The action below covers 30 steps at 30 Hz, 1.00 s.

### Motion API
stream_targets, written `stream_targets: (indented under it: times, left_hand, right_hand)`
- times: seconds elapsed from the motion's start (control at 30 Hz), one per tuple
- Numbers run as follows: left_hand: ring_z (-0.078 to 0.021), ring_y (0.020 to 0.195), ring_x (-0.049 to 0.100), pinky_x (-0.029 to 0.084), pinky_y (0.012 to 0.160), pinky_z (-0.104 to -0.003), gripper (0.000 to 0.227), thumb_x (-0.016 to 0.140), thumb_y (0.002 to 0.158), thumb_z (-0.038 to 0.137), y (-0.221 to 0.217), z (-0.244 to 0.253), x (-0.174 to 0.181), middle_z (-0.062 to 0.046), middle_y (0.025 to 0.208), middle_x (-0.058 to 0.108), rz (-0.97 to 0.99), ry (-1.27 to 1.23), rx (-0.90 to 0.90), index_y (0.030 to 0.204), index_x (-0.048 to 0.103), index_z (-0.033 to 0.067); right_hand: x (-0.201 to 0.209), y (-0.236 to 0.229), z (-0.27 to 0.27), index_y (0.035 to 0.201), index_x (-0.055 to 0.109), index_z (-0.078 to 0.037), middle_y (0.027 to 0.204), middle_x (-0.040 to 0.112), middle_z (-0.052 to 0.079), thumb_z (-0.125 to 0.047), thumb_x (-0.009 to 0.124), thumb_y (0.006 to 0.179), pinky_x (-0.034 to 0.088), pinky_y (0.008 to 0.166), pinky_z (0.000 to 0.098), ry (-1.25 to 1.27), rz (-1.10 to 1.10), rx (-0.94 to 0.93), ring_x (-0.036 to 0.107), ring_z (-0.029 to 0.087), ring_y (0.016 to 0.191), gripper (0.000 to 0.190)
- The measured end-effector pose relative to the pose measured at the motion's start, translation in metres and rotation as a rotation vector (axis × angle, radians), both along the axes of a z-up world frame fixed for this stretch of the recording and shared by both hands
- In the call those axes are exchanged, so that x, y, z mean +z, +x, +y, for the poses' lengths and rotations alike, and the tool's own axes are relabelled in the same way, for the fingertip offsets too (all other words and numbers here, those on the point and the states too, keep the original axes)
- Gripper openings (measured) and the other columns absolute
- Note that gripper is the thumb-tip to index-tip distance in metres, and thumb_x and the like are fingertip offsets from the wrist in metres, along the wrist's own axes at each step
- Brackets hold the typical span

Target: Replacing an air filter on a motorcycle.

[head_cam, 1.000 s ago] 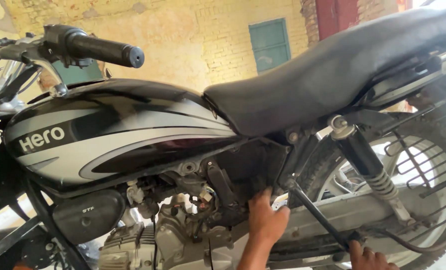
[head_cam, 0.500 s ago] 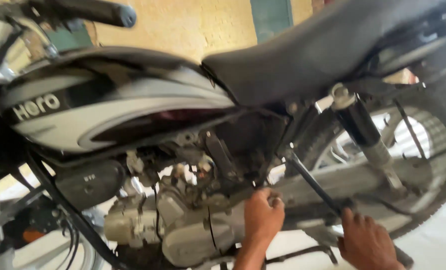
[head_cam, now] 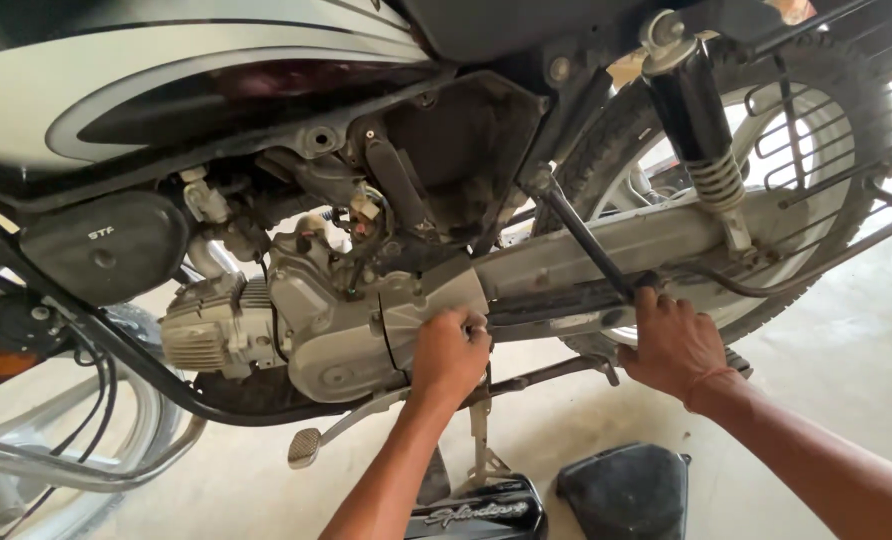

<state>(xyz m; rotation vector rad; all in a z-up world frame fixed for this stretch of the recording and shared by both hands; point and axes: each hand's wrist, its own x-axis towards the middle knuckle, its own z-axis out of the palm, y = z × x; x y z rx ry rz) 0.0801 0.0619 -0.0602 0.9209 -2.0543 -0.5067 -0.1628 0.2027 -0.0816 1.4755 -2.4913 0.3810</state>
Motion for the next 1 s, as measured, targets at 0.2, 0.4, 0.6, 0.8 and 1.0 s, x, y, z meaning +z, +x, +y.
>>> stream_targets:
  times: [0.2,0.4,0.6,0.8,1.0]
  left_hand:
    - [-0.0376,0.096,0.07,0.054,0.086,-0.046,0.015,0.071,0.081,0.012,0.014,0.001,-0.002,-0.019,0.099,0.073,-0.077,0.028,0.026,0.093,0.076,0.0043]
    - [-0.0356,0.101,0.071,0.055,0.091,-0.044,0.017,0.07,0.083,0.013,0.021,-0.001,-0.004,-0.017,0.103,0.075,-0.09,0.03,0.016,0.097,0.074,0.0039]
    - [-0.0376,0.116,0.064,0.05,0.099,-0.045,0.034,0.071,0.082,0.012,0.012,0.013,0.017,-0.017,0.121,0.068,-0.118,0.003,0.083,0.115,0.068,0.0047]
    - [-0.0365,0.131,0.051,0.044,0.106,-0.045,0.053,0.074,0.082,0.016,0.001,0.012,0.012,-0.017,0.14,0.054,-0.122,-0.096,0.024,0.131,0.059,0.0049]
    - [-0.0338,0.135,0.047,0.04,0.11,-0.042,0.054,0.073,0.08,0.013,0.002,0.017,0.019,-0.015,0.144,0.051,-0.201,-0.086,0.066,0.132,0.06,0.0073]
  right_hand:
    - [0.003,0.003,0.001,0.12,0.051,-0.005,0.111,0.068,0.018,-0.04,0.079,0.074,0.055,0.09,0.0499,0.013,-0.023,-0.025,0.064,0.037,0.111,0.064]
    - [0.002,0.004,0.0,0.119,0.051,-0.006,0.113,0.067,0.016,-0.039,0.08,0.074,0.055,0.09,0.0502,-0.008,-0.031,-0.031,0.064,0.036,0.112,0.063]
    - [0.0,0.001,0.002,0.117,0.051,-0.006,0.112,0.065,0.017,-0.036,0.078,0.076,0.055,0.088,0.0498,-0.036,-0.018,-0.022,0.063,0.036,0.11,0.058]
    - [-0.006,-0.001,-0.001,0.119,0.048,-0.001,0.115,0.062,0.02,-0.033,0.078,0.076,0.053,0.086,0.0509,-0.067,-0.021,-0.003,0.061,0.038,0.109,0.061]
    - [-0.001,0.001,0.002,0.111,0.052,-0.002,0.109,0.065,0.018,-0.026,0.075,0.076,0.051,0.086,0.0516,-0.103,-0.047,0.031,0.062,0.037,0.107,0.049]
